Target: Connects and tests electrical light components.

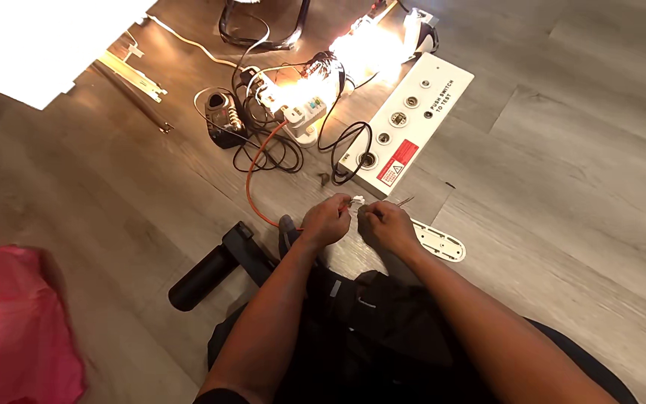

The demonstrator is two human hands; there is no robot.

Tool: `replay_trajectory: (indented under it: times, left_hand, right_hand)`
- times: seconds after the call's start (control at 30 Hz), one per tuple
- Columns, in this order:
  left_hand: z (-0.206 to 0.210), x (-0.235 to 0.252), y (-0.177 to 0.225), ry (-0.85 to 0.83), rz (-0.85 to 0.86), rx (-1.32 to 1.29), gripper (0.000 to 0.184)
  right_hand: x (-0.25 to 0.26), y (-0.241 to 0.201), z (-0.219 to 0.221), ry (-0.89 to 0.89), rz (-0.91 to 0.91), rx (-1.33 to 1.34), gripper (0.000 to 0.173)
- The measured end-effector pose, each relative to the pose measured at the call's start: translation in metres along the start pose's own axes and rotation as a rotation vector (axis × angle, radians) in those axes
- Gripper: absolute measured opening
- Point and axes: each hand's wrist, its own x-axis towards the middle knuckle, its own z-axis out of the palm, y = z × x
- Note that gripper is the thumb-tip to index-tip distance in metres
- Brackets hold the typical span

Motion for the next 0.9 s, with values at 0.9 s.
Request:
replay_trajectory:
  times: [0.9]
  left_hand:
    - [-0.102, 0.149, 0.041, 0.339, -0.182, 0.935, 0.058]
  right_hand:
    - [0.007, 0.000, -0.003, -0.137, 0.022, -0.042, 0.026]
